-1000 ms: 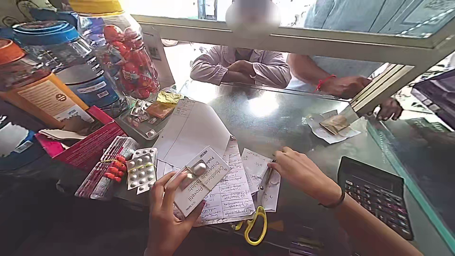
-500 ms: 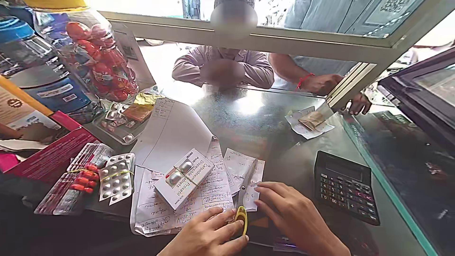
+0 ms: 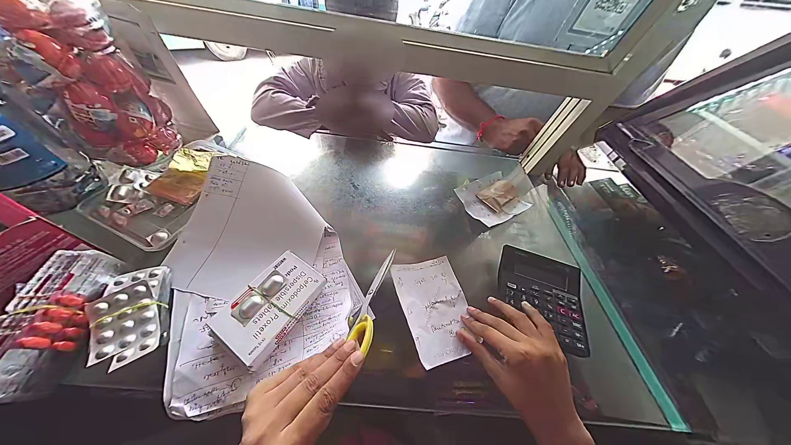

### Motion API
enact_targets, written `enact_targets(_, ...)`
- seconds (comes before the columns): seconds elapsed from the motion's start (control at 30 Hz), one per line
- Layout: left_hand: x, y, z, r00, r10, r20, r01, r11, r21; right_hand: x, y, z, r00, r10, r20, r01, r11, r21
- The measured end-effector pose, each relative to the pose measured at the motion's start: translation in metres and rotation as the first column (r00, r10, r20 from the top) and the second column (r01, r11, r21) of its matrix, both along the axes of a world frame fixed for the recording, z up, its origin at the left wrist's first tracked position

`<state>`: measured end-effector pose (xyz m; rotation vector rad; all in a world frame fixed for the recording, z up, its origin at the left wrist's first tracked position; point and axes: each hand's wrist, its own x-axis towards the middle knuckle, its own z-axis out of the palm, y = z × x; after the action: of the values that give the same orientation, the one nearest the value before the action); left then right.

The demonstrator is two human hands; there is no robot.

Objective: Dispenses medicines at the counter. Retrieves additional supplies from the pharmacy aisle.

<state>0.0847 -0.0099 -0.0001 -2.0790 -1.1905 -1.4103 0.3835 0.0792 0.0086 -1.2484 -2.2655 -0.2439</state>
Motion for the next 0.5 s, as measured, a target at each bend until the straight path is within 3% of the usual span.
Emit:
enact_targets(0.1, 0.007, 0.006, -0.004, 1.000, 0.005, -0.024, -0.006, 1.000, -0.015, -0.001, -0.008, -0.001, 0.988, -0.152, 0.022, 0.151, 0.987, 0.055)
enact_targets(0.2, 0.016, 0.008, -0.008, 0.994, -0.034, -0.105, 0.019, 0.990, -0.143, -0.006, -0.014, -0.002, 0.969, -0.245, 0.010, 0.243, 0.966, 0.085)
enact_targets(0.27, 0.021, 0.007, -0.008, 0.985, -0.093, -0.142, 0.062, 0.975, -0.213, -0.010, -0.018, -0.002, 0.980, -0.201, 0.008, 0.199, 0.975, 0.094)
enact_targets(0.37, 0.018, -0.002, 0.003, 0.985, -0.169, -0.020, 0.160, 0.962, -0.222, -0.014, -0.022, -0.005, 0.994, -0.108, 0.004, 0.107, 0.993, 0.055)
enact_targets(0.43, 0.007, -0.008, 0.014, 0.999, -0.005, 0.052, 0.016, 0.975, -0.223, -0.012, -0.022, -0.008, 0.992, -0.129, 0.008, 0.129, 0.991, 0.028)
enact_targets(0.5, -0.010, -0.008, 0.021, 0.960, 0.278, 0.034, -0.255, 0.920, -0.299, -0.010, -0.021, -0.010, 0.987, -0.163, 0.006, 0.163, 0.987, 0.008)
